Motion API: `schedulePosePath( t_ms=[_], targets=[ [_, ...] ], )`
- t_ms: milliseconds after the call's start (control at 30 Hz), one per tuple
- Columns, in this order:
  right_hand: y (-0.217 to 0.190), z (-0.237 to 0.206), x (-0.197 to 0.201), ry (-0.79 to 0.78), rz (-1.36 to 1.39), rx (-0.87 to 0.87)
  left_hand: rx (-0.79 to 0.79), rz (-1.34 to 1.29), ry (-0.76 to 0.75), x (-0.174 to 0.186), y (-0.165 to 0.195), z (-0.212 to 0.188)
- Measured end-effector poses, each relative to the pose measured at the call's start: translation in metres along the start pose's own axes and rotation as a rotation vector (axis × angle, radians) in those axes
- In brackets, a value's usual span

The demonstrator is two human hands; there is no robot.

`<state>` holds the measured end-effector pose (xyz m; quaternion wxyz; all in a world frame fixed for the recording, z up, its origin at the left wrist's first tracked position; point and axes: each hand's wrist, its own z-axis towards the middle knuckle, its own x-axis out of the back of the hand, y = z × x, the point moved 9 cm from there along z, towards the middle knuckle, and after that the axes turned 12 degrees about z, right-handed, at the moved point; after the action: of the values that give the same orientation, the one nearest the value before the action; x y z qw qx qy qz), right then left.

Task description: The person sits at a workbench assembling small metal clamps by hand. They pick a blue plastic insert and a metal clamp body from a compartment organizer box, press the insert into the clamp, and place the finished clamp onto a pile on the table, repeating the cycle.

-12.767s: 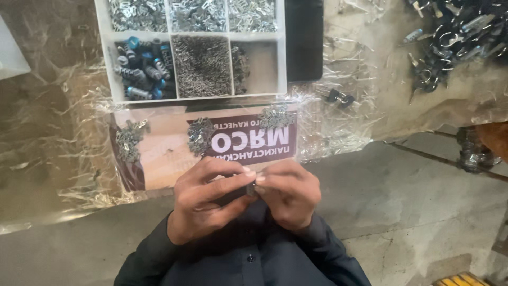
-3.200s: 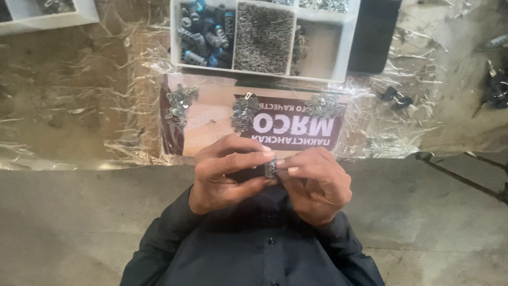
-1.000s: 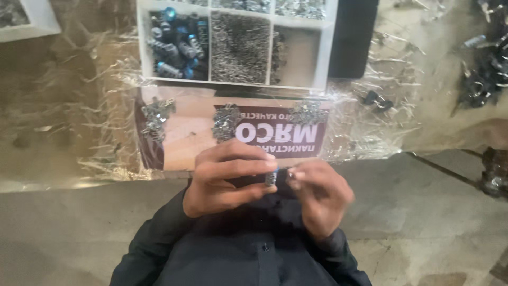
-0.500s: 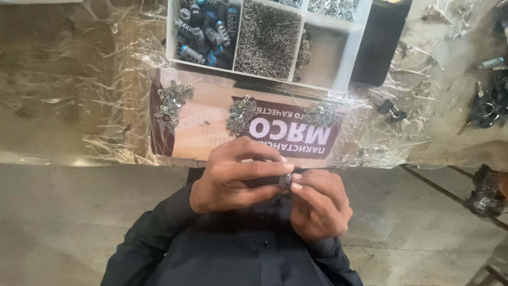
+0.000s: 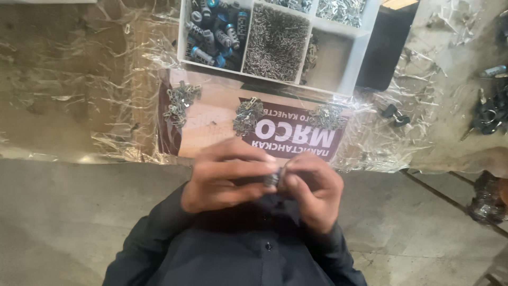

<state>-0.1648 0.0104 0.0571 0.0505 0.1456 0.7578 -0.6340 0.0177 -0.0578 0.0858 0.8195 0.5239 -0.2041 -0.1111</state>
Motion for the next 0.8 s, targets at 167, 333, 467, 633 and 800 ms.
schedulePosePath(
  t_ms=[167, 333, 467, 633, 800],
  targets=[
    [-0.029, 0.011, -0.058, -0.119, -1.135, 0.637, 0.164, 0.084, 0.192, 0.054, -0.012, -0.022],
    [-0.025, 0.019, -0.08, -0.231, -1.194, 0.589, 0.23, 0.175, 0.288, 0.077, -0.013, -0.036],
    [-0.017, 0.018, -0.083, -0.278, -1.227, 0.58, 0.194, 0.174, 0.237, 0.064, -0.009, -0.031],
    [-0.012, 0.004, -0.071, -0.269, -1.256, 0.673, 0.155, 0.137, 0.14, 0.046, -0.004, -0.018],
    [-0.014, -0.015, -0.055, -0.452, -1.16, 0.842, 0.106, 0.099, 0.077, 0.035, 0.0, -0.01]
  ],
)
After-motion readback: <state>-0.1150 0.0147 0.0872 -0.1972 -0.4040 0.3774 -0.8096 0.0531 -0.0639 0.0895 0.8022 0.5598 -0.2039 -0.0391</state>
